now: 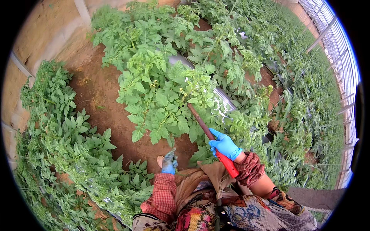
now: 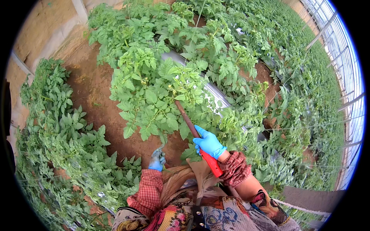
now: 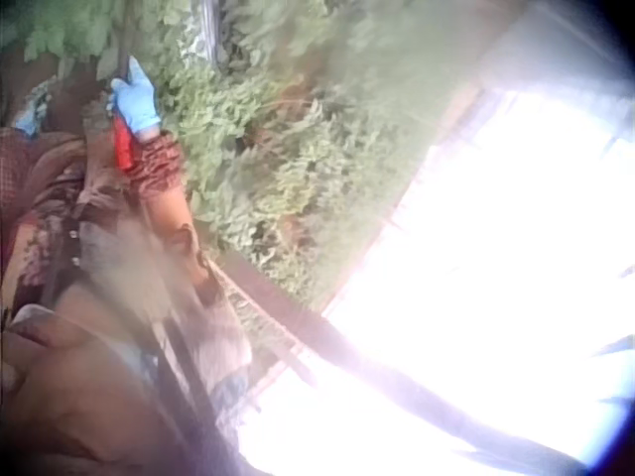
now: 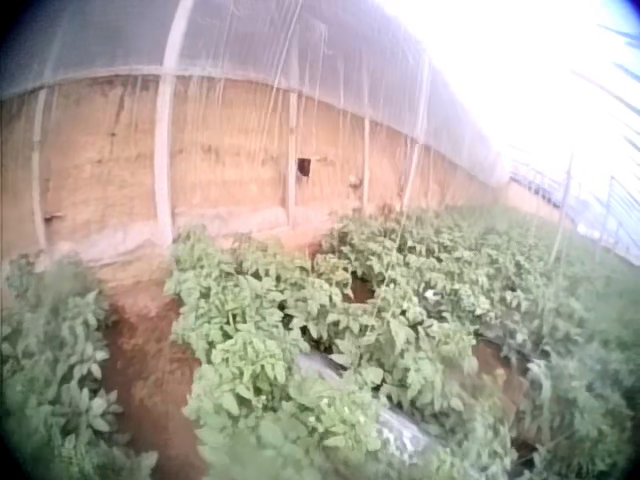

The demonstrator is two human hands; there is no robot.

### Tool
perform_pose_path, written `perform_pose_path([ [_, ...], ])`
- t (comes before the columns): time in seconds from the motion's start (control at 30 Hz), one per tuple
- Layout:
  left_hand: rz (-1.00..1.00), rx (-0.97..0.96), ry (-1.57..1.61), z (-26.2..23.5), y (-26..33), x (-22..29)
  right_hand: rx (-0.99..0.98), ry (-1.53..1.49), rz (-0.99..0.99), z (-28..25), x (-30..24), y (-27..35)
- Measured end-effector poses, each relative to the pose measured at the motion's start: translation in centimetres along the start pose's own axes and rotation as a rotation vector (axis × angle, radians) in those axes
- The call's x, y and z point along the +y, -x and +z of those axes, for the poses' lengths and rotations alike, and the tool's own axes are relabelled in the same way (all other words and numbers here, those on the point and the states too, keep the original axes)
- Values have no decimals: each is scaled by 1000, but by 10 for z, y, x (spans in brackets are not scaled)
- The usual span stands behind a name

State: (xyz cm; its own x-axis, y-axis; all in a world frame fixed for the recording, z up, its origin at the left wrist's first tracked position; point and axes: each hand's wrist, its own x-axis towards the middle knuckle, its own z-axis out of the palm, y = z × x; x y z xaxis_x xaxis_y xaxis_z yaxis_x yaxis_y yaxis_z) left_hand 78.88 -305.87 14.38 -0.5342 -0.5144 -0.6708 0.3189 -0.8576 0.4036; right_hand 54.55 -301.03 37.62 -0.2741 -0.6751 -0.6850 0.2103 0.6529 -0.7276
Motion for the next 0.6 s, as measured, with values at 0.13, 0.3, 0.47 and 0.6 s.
perform_pose_path([
  [0.13, -27, 301, -171, -85, 37, 80, 37, -84, -1, 30, -16, -18],
  [0.3, -66, 480, -171, -138, 57, 136, 83, -62, -42, 62, -25, -25],
  [0.47, -115, 539, -219, -149, 59, 173, 76, -16, -35, 81, -42, 11],
  [0.6, -114, 527, -217, -173, 41, 176, 140, 18, -72, 82, -51, -8],
])
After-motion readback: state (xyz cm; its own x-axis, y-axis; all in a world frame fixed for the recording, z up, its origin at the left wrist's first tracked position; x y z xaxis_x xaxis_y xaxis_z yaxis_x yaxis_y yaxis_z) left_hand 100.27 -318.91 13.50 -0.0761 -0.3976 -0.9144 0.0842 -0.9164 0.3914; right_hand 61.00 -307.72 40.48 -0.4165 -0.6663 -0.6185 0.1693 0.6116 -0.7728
